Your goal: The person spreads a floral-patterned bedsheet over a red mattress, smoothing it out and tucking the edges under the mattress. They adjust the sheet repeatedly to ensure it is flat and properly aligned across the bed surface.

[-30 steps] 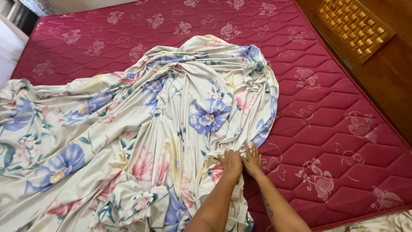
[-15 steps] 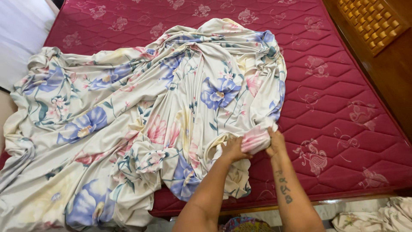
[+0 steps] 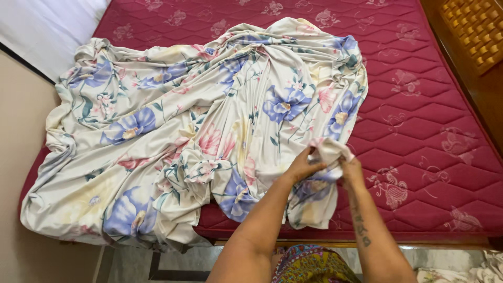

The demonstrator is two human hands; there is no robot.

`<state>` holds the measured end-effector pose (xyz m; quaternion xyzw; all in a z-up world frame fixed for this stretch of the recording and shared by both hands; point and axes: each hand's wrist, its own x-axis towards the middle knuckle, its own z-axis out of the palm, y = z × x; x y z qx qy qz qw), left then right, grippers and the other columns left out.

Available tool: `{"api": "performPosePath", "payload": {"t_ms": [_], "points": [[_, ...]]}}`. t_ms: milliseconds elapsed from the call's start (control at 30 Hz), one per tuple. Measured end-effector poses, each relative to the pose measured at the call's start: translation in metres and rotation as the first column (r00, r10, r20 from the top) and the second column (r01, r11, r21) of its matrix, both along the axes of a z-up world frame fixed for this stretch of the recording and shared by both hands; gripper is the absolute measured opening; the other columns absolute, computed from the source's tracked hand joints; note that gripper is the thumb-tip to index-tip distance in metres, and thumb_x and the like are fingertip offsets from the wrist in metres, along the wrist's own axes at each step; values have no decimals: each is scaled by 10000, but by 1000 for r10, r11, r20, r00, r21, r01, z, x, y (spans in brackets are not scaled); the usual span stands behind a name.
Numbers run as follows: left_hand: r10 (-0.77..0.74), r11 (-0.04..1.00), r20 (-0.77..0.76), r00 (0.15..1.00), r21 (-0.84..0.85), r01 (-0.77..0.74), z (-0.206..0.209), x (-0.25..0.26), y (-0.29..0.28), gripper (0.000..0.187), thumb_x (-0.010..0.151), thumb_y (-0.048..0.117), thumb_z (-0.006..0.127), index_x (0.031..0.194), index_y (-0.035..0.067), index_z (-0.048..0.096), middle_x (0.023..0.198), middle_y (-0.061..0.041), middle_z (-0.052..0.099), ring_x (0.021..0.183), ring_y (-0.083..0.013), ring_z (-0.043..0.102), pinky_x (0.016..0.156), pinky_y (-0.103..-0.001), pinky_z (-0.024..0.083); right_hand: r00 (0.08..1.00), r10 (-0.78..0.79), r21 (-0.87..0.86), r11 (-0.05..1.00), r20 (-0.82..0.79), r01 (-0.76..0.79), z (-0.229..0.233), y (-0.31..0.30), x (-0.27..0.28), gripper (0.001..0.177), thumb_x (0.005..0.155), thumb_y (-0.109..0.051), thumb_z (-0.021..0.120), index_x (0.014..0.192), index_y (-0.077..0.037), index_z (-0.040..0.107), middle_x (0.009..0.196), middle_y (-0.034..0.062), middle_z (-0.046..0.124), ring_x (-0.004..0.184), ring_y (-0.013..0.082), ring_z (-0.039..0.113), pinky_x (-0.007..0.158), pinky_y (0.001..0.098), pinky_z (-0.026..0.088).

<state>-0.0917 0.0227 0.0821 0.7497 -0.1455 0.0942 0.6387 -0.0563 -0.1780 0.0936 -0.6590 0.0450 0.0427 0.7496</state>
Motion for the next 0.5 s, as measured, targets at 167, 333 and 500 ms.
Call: {"api": "performPosePath", "payload": {"t_ms": [167,333,500], "points": [[74,420,-420,905,836,353,21,-56,36,637,793,509,774,1247,76,666,1276,-159,685,1215,-364,636,1005,-499,493,904,-428,251,877,17,410,65,-83,40,300,1021,-187,646,1278,-42,594,1118,90,667,961,222,651,771,365,558],[313,574,-529,789,767,287,-16,-69,57,330,942,361,627,1180,145,705,1271,-134,663,1218,-349,613,998,-576,451,782,-431,-454,643,450,616,55,-124,46,535,944,-181,799,1354,14,518,1276,188,622,1129,316,616,927,423,514],[387,738,-351,853,673,-58,-28,-33,33,270,932,239,622,1152,101,694,1166,-209,706,1119,-392,660,940,-514,513,990,138,-557,825,36,-95,-21,-21,7,977,810,-178,793,1660,-117,316,1157,276,677,1002,342,660,882,449,563]]}}
